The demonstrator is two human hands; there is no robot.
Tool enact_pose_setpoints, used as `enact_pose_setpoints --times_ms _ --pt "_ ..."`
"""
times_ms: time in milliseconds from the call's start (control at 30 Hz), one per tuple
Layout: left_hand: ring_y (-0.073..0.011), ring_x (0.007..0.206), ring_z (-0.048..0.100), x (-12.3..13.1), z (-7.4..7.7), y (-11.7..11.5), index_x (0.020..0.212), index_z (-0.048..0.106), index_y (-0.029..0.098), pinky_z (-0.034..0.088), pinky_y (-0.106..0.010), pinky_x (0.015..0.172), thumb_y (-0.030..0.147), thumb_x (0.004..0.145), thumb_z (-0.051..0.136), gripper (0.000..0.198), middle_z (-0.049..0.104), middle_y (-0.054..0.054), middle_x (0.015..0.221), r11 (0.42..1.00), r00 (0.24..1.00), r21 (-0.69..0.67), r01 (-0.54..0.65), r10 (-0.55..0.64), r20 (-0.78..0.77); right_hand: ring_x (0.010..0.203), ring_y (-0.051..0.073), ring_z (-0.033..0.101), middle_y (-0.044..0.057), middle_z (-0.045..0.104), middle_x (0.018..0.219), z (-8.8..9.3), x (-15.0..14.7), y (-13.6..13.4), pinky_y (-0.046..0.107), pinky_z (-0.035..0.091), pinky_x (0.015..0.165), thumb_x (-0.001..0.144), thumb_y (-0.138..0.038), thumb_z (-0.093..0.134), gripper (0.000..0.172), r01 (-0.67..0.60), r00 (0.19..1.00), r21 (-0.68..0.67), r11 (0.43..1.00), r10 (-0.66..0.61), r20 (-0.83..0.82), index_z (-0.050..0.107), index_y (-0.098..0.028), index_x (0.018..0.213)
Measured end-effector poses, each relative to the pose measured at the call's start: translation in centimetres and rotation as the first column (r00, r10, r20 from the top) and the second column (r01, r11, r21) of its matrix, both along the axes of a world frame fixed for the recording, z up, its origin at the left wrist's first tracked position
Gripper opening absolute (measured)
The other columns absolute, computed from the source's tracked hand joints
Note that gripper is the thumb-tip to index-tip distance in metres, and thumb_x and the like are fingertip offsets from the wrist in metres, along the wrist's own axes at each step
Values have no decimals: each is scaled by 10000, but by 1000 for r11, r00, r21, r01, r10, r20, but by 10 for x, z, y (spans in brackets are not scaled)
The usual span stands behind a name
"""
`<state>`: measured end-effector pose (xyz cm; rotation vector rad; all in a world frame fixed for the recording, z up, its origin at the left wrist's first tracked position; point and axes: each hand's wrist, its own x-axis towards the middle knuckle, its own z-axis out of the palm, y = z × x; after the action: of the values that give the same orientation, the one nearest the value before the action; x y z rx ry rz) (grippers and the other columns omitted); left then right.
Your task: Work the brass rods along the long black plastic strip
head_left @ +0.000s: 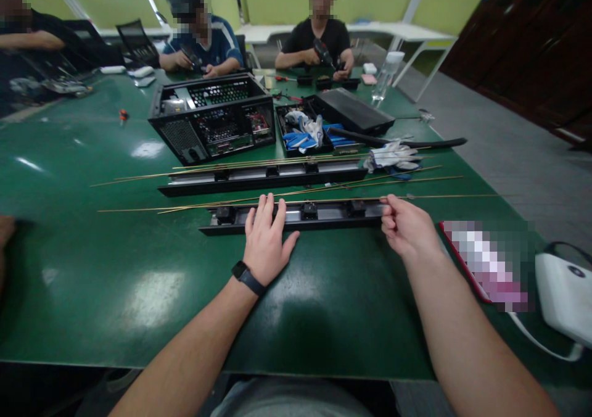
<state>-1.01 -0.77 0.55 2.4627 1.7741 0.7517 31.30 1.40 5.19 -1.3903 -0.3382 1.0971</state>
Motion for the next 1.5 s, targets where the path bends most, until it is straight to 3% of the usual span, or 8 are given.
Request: enact_pose_setpoints --times_ms 300,567,1100,1300,1500 --pt "-467 1945 353 -1 1 0 1899 579 169 339 -733 1566 356 1173 738 765 453 -256 2028 1000 1000 -11 -1 1 -9 383 59 432 -67 610 660 3 -6 -1 140 252 310 1144 -307 920 264 -45 999 -9 999 45 10 714 -225 1000" --pt "-470 1945 353 0 1 0 1903 571 170 335 -739 1564 342 1166 746 776 456 -265 2023 1000 1000 -7 4 -4 -6 378 54 420 -73 598 653 7 -8 -2 143 253 309 1198 -302 844 251 14 1000 -19 1000 -14 5 710 -224 1000" --pt "-467 1930 395 -3 -4 1 1890 591 180 373 -722 1547 342 1155 780 776 487 -260 2011 999 1000 32 12 -12 4 378 55 423 -77 598 635 9 -16 -4 126 248 302 1141 -272 910 257 -18 1000 2 1000 18 6 710 -222 987" --pt "-480 1936 376 -3 -4 2 1883 602 169 361 -727 1551 343 1155 787 771 465 -274 2019 1000 1000 23 15 -15 3 367 49 405 -73 578 626 15 -15 -2 140 233 302 1244 -150 661 297 79 997 -28 997 -79 -3 702 -201 954" --pt "-481 1934 377 -3 -6 2 1881 596 148 364 -722 1554 332 1150 790 778 463 -284 2017 999 1000 32 15 -15 5 366 56 427 -76 601 642 12 -15 -2 144 241 305 1191 -308 858 259 41 999 -20 999 -41 4 712 -217 997"
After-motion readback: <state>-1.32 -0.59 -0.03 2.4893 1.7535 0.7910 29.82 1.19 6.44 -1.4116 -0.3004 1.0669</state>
